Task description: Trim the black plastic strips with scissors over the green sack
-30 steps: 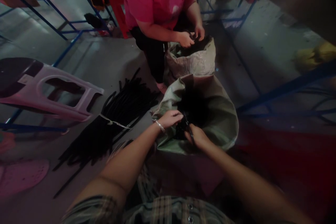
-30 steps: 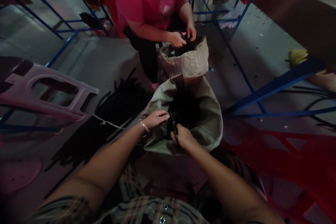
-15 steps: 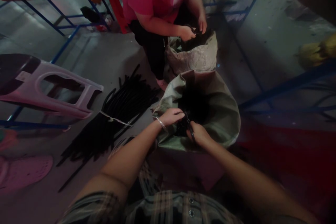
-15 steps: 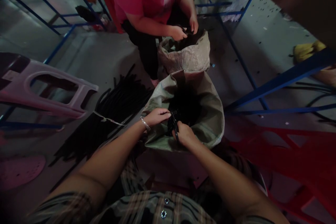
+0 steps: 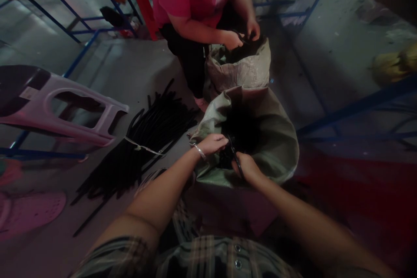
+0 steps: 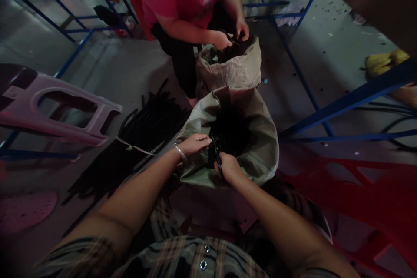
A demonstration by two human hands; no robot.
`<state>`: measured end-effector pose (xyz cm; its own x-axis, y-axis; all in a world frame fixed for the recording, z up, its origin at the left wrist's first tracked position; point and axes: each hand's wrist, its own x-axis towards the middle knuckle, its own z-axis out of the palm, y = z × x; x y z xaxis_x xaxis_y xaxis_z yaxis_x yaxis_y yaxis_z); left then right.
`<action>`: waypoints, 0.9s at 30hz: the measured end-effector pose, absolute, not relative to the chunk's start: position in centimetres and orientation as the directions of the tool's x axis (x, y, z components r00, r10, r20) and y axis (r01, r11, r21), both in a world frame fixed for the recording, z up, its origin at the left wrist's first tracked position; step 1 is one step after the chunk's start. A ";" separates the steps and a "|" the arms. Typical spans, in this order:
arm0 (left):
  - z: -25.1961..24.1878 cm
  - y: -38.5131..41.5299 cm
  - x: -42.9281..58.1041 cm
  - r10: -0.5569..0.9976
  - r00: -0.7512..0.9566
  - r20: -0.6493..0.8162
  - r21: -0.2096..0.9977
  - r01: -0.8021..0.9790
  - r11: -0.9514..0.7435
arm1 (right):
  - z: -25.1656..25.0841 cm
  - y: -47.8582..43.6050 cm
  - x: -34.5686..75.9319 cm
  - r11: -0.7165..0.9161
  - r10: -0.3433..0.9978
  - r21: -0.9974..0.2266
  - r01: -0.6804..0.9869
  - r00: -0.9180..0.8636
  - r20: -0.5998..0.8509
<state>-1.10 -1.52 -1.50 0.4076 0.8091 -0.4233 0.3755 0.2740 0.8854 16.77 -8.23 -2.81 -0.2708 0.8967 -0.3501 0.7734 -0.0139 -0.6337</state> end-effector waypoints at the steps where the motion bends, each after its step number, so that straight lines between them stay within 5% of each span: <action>1: -1.6 -1.5 -1.1 0.809 0.407 -0.424 0.884 0.382 0.271 | -2.9 -8.3 16.8 -0.018 0.896 -0.639 0.769 -0.270 -0.351; 14: -1.1 -1.2 -1.7 0.794 0.419 -0.441 0.873 0.407 0.270 | -4.1 -8.0 16.9 -0.025 0.912 -0.648 0.761 -0.248 -0.327; 21: -1.2 -1.0 -2.1 0.854 0.410 -0.322 0.831 0.554 0.047 | -4.1 -8.0 17.0 -0.036 0.917 -0.670 0.741 -0.243 -0.318; 27: -1.1 -0.9 -1.9 0.849 0.405 -0.341 0.825 0.562 0.063 | -4.0 -7.9 17.1 -0.117 0.905 -0.720 0.684 -0.224 -0.361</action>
<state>-1.94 -0.91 -1.14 0.4047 0.8486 -0.3407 0.5621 0.0630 0.8246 17.11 -7.88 -4.01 -0.2243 0.9054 -0.3606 0.6844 -0.1170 -0.7197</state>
